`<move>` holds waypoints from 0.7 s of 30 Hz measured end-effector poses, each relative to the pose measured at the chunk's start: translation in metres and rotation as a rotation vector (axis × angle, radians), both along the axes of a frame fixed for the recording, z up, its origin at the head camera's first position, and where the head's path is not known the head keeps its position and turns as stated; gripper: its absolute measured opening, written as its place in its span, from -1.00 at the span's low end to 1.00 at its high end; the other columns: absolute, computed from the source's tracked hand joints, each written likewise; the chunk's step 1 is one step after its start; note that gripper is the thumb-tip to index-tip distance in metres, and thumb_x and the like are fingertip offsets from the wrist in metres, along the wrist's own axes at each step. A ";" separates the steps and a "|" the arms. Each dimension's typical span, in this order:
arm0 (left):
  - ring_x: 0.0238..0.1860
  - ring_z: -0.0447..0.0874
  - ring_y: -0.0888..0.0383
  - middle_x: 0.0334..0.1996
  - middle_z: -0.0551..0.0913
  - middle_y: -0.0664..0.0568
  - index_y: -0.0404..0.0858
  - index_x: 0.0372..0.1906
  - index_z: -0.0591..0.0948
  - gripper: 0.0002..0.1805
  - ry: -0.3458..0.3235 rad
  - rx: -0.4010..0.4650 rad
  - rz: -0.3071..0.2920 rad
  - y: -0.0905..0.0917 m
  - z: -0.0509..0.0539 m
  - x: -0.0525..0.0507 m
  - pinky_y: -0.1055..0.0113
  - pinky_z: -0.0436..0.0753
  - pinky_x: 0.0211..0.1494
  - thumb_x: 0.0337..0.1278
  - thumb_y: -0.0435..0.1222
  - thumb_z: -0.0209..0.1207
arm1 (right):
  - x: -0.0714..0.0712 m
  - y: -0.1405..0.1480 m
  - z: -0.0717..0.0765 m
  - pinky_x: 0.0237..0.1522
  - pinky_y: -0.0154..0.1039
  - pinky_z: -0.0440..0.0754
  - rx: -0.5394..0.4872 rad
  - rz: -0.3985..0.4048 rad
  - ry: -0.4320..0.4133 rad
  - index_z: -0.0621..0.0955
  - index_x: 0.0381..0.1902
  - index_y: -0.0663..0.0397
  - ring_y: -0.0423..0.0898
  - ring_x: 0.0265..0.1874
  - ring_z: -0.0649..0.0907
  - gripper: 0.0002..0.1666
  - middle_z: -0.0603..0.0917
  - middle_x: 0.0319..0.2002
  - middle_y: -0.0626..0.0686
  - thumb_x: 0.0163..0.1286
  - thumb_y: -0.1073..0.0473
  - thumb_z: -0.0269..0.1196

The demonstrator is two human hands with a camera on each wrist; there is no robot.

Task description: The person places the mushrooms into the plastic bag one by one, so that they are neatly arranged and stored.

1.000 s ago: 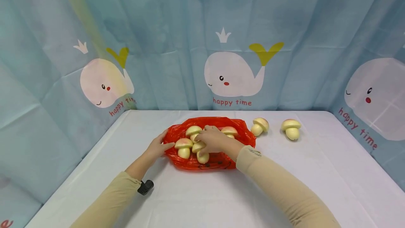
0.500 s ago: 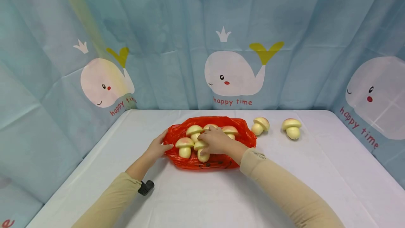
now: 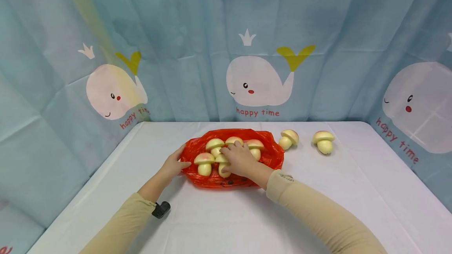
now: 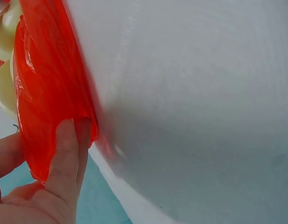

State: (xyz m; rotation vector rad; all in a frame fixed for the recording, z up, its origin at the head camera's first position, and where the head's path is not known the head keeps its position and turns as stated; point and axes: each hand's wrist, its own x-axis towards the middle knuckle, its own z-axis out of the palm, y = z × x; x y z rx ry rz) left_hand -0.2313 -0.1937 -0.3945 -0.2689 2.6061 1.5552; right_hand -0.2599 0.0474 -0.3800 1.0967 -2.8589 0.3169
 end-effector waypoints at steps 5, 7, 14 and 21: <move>0.46 -0.01 -0.26 0.47 0.08 -0.29 -0.20 0.54 0.04 -0.20 -0.001 0.001 0.000 0.000 -0.001 0.000 -0.08 0.33 0.32 0.26 -0.50 0.09 | 0.000 0.001 0.001 0.15 0.14 0.34 -0.019 -0.020 -0.046 0.51 0.25 0.11 0.12 0.14 0.42 -0.22 0.56 0.15 0.11 0.13 -0.09 0.44; 0.46 -0.01 -0.26 0.48 0.08 -0.29 -0.19 0.54 0.04 -0.20 -0.004 0.008 0.001 0.000 -0.001 0.000 -0.08 0.35 0.31 0.26 -0.50 0.08 | -0.001 0.004 0.003 0.15 0.14 0.35 -0.035 -0.023 -0.061 0.50 0.26 0.12 0.12 0.13 0.43 -0.20 0.56 0.17 0.10 0.12 -0.09 0.45; 0.46 -0.02 -0.25 0.47 0.08 -0.29 -0.21 0.54 0.04 -0.19 0.006 0.032 -0.006 -0.002 -0.001 0.000 -0.06 0.35 0.31 0.24 -0.52 0.07 | -0.003 0.023 0.010 0.02 0.01 0.43 -0.120 -0.027 -0.066 0.53 0.23 0.12 0.02 -0.06 0.44 -0.22 0.61 0.08 0.08 0.09 -0.06 0.47; 0.46 -0.01 -0.25 0.47 0.09 -0.31 -0.23 0.54 0.04 -0.19 0.018 0.036 -0.017 -0.003 0.001 0.003 -0.06 0.36 0.30 0.23 -0.55 0.06 | 0.000 0.055 0.022 0.06 0.11 0.45 -0.260 -0.038 -0.002 0.54 0.18 0.24 0.15 0.02 0.47 -0.36 0.59 0.09 0.18 0.17 0.11 0.44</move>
